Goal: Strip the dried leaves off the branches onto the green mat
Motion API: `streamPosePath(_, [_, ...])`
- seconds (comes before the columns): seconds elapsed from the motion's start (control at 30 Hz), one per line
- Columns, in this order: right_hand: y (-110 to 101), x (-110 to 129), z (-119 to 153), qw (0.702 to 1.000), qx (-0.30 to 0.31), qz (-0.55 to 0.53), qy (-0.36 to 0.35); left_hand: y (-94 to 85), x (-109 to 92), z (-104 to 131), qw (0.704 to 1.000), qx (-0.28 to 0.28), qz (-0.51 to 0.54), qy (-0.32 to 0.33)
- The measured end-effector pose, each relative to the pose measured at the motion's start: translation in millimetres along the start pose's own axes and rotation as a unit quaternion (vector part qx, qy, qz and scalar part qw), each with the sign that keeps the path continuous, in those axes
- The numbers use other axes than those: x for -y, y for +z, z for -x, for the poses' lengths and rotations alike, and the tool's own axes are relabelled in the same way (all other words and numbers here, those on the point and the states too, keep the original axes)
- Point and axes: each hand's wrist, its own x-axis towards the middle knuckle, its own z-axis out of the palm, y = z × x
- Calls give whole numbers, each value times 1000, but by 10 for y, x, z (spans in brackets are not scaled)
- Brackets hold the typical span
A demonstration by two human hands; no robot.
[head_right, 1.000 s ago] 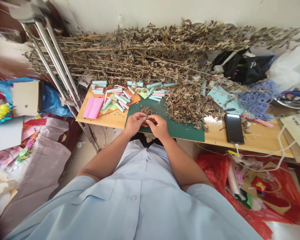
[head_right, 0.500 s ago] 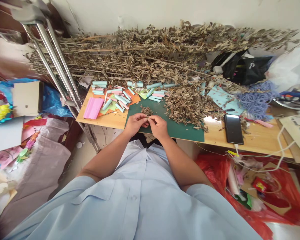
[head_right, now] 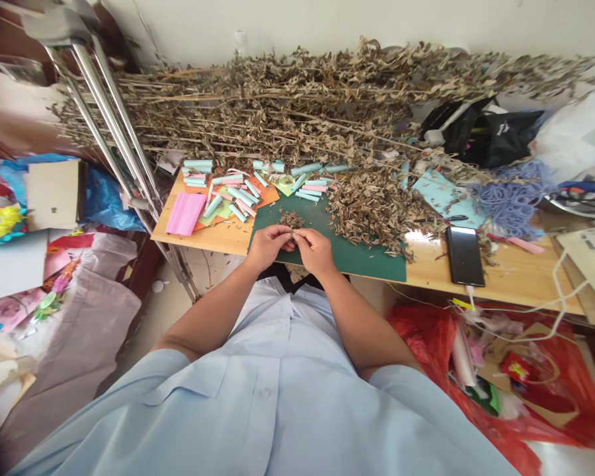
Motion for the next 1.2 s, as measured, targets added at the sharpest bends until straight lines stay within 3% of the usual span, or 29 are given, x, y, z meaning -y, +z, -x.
streamPosePath(0.37, [-6, -2, -2, 999, -1, -25, 36, -2, -21, 19, 1000, 9, -19, -4])
streamPosePath(0.6, [7, 5, -20, 999, -5, -36, 4, -11, 14, 19, 1000, 11, -25, 7])
streamPosePath(0.97, [-2, -19, -6, 1000, -5, -23, 10, 19, -11, 63, 995, -13, -85, 40])
streamPosePath(1.2, [-10, -9, -15, 999, 11, -35, 17, 11, 14, 59, 998, -26, -57, 11])
